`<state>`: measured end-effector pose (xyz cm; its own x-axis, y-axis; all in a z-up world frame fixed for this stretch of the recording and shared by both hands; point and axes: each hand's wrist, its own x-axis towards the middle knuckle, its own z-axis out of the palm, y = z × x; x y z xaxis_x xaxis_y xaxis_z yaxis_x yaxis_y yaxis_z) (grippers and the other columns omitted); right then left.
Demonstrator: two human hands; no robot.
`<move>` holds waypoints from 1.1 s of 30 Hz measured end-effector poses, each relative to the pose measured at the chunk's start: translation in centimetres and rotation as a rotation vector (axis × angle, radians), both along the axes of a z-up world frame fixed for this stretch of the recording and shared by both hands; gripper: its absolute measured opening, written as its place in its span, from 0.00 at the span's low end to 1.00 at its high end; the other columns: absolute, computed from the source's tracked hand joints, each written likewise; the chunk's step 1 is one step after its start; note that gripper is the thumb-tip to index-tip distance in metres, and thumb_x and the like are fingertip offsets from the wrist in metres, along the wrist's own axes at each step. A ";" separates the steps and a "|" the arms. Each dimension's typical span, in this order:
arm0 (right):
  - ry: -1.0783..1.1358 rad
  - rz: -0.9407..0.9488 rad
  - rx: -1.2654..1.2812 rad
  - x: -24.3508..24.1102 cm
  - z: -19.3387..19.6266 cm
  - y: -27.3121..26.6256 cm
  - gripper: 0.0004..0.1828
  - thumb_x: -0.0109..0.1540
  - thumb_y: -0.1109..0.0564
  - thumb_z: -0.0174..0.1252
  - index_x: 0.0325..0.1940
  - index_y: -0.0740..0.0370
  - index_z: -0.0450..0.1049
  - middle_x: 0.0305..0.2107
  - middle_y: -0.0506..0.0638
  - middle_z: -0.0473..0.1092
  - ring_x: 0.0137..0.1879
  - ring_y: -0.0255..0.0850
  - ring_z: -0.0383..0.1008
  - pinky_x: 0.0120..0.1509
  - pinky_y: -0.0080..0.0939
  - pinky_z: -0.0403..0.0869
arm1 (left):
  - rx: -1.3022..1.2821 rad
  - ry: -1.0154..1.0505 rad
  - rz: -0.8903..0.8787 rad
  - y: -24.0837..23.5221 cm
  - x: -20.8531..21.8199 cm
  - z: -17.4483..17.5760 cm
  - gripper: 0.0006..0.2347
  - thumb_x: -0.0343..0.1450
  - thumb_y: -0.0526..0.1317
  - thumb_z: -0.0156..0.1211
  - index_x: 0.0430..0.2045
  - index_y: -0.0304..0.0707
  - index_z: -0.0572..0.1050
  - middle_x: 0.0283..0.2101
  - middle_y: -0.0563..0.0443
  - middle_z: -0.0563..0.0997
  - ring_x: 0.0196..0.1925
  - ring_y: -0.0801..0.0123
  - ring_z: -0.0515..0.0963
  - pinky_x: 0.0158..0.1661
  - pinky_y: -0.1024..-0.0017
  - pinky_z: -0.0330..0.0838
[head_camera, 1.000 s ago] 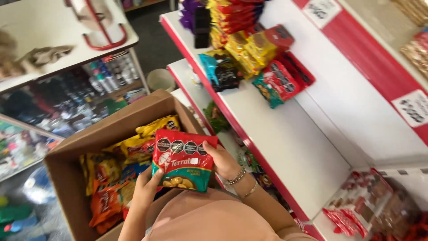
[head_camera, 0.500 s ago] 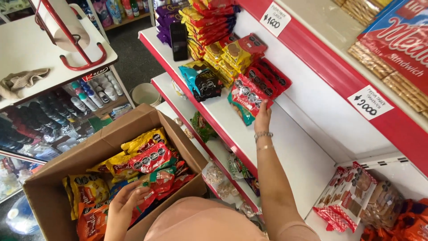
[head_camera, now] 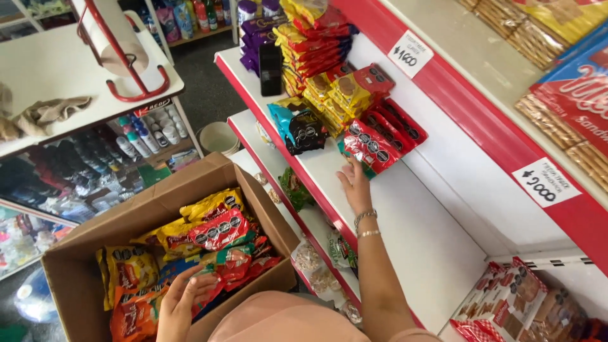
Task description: The person takes various snack packets from a cardboard box and places them onto a store shelf. They arrange the packets in neat rows, organizing them by type and color.
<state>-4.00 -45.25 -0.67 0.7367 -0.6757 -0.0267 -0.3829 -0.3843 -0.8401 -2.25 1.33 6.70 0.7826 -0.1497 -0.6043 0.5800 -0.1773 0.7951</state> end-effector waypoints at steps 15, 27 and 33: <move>-0.434 -0.111 0.159 -2.4 -2.7 10.5 0.21 0.74 0.53 0.41 0.71 0.57 0.63 0.38 0.62 0.77 0.39 0.47 0.81 0.45 0.41 0.83 | 0.459 -0.394 -0.278 4.2 6.8 -15.6 0.20 0.70 0.46 0.66 0.57 0.45 0.76 0.46 0.45 0.87 0.53 0.48 0.83 0.53 0.50 0.77; -0.544 0.873 -0.361 -4.7 -2.4 23.4 0.21 0.65 0.53 0.58 0.61 0.62 0.76 0.52 0.54 0.75 0.59 0.52 0.77 0.65 0.50 0.73 | 0.747 -0.518 -0.420 -3.3 15.0 -28.2 0.12 0.66 0.47 0.70 0.35 0.42 0.83 0.34 0.44 0.86 0.44 0.46 0.86 0.46 0.51 0.81; -0.317 0.603 -0.087 -4.9 -3.5 21.1 0.32 0.61 0.59 0.66 0.67 0.68 0.66 0.60 0.65 0.69 0.65 0.60 0.70 0.66 0.52 0.73 | 0.131 -0.779 -0.353 -2.9 10.7 -14.1 0.05 0.69 0.36 0.67 0.37 0.40 0.82 0.34 0.41 0.85 0.41 0.47 0.85 0.44 0.58 0.79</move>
